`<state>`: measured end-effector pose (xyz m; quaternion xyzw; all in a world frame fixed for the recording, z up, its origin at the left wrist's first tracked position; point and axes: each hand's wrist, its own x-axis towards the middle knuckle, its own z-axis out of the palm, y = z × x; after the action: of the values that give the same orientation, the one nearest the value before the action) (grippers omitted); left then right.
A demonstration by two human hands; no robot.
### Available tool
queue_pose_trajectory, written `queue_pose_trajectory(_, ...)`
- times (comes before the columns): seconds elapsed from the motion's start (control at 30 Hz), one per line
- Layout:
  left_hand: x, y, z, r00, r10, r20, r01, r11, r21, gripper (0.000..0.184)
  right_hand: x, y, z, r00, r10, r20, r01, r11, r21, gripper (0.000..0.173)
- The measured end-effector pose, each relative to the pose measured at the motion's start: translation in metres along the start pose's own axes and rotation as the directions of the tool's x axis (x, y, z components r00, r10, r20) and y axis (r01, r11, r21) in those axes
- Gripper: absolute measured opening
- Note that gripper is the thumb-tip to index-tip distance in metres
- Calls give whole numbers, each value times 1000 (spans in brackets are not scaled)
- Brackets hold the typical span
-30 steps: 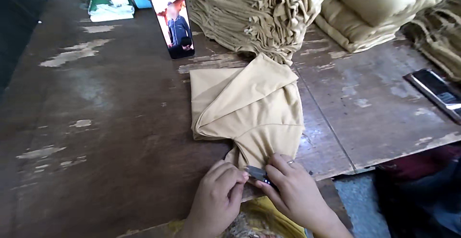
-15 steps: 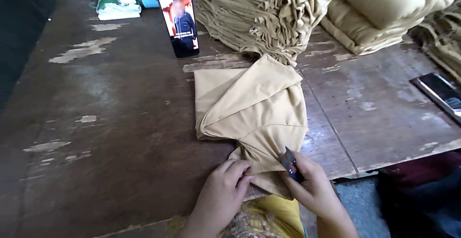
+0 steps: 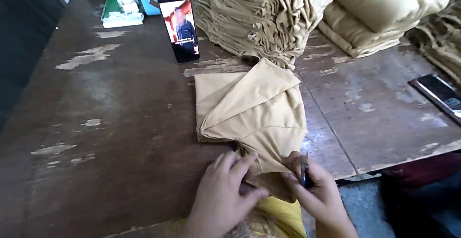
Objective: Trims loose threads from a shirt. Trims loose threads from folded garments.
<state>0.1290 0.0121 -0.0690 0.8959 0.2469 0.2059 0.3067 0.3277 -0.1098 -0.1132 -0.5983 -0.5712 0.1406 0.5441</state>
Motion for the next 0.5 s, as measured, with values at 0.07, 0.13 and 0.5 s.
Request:
queue_pose_trajectory(0.07, 17, 0, 20, 989, -95, -116, 80, 989, -126, 40, 4, -8, 0, 998, -36, -56, 37, 999, 13, 21)
queue_pose_trajectory(0.13, 29, -2, 15, 955, -205, -213, 25, 774, -632, 43, 5, -10, -8, 993, -49, -109, 54, 998, 42, 25)
queue_pose_trajectory(0.5, -3, -18, -11, 977, 38, -211, -144, 845, -515, 33, -115, 68, -105, 598, 410, 688, -645, 756, 111, 22)
